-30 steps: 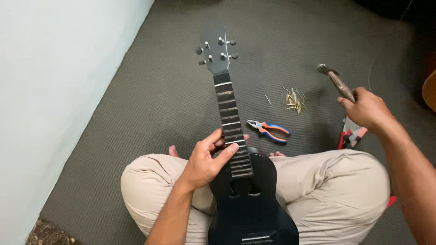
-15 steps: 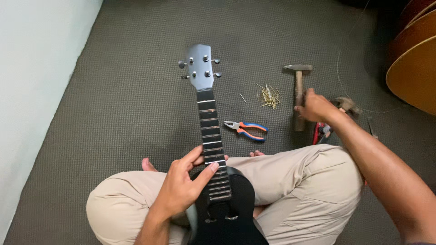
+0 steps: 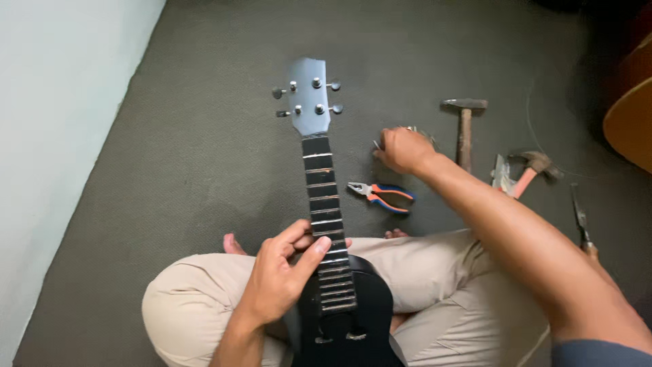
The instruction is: The person is installing frets on a black guitar. They place metal frets into the slots on the guitar neck and use a hammer to tap them into place. The person works methodically, moving from one fret to the next.
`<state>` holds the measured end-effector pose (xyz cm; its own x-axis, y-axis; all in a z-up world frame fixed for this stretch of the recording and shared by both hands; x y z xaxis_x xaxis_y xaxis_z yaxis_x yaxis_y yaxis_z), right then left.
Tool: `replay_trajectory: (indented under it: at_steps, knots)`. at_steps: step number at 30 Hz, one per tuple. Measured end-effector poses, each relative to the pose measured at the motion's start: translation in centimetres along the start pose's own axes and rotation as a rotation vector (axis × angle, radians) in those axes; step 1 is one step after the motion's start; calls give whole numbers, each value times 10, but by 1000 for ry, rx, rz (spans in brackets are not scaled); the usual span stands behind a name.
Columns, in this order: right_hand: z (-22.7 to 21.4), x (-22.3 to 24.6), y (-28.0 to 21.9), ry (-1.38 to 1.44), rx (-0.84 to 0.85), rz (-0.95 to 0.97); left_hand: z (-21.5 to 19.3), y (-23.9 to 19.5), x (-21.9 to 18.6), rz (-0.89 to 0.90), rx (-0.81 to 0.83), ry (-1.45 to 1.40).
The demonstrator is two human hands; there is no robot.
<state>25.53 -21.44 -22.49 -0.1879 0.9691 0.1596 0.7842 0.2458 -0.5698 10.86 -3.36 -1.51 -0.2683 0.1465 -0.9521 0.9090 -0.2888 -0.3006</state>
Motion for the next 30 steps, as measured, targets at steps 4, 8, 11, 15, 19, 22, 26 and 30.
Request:
replay_trajectory:
  at_steps: [4, 8, 11, 15, 19, 22, 26, 30]
  knots:
    - [6, 1, 9, 102, -133, -55, -8, -4, 1, 25, -16, 28]
    - [6, -1, 11, 244, -205, -132, -13, -6, -7, 45, -43, 18]
    - [-48, 13, -16, 446, -258, -114, -14, -7, -12, 103, -18, -43]
    - [-134, 61, -93, 895, -303, -217, -19, -10, -4, 41, -24, -164]
    - [-172, 92, -168, 978, -443, -206, -27, -10, -2, -13, -49, -167]
    - [-166, 119, -202, 986, -420, -294, -33, -10, 5, -35, -101, -106]
    - [-144, 142, -219, 1139, -368, -475, -33, -8, 5, 79, -132, -182]
    - [-133, 141, -215, 1225, -379, -505, -23, -10, -6, 180, -112, -472]
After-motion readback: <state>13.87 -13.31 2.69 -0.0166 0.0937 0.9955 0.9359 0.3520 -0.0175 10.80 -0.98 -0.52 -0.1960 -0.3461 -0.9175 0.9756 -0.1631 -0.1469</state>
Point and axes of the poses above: each hand's wrist, its own y-axis towards the middle knuckle, its own z-axis out of the palm, x = y × z, the point moved 10 cm from there along y, towards the middle knuckle, and after that the axes turned 1 degree about x, right-handed, at the moved point
